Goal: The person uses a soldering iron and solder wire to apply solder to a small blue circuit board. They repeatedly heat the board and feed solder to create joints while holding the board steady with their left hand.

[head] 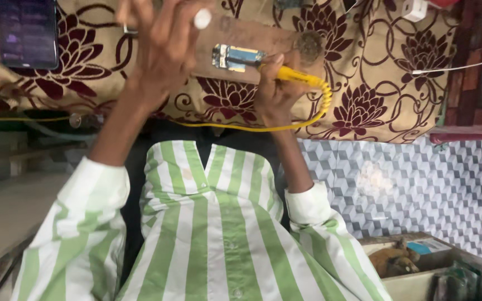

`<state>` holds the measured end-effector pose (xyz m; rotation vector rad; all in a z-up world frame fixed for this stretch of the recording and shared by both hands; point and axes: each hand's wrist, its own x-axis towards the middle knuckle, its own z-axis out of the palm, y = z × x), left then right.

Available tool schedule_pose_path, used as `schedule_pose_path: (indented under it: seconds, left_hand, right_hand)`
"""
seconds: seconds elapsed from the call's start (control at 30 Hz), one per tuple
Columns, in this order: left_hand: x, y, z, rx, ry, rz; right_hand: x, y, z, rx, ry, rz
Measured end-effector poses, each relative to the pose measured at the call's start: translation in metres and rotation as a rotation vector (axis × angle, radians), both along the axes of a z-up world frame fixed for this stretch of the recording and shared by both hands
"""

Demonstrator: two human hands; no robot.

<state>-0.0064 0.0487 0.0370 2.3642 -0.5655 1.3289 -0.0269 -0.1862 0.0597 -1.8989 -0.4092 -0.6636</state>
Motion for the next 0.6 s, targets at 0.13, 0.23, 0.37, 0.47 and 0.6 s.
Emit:
schedule_pose_path:
  seconds: [0.13, 0.23, 0.37, 0.47, 0.6]
  left_hand:
    - [-0.022, -0.011, -0.013, -0.101, -0.045, -0.010]
    - [-0.025, -0.004, -0.005, -0.040, -0.002, -0.001]
    - [-0.017, -0.002, 0.014, -0.280, 0.247, -0.192]
    - [-0.005, -0.007, 0.025, -0.351, 0.268, -0.207]
    - [0.005, -0.016, 0.026, -0.418, 0.267, -0.201]
  right_hand:
    - [-0.012, 0.000, 0.017, -0.108, -0.034, 0.023]
    - [-0.011, 0.006, 0.026, -0.127, -0.009, 0.027]
    - [-0.009, 0.009, 0.031, 0.037, 0.077, 0.142]
    - [-0.004, 0.011, 0.032, -0.028, 0.033, 0.080]
    - [0.000, 0.007, 0.028, -0.041, 0.008, 0.093]
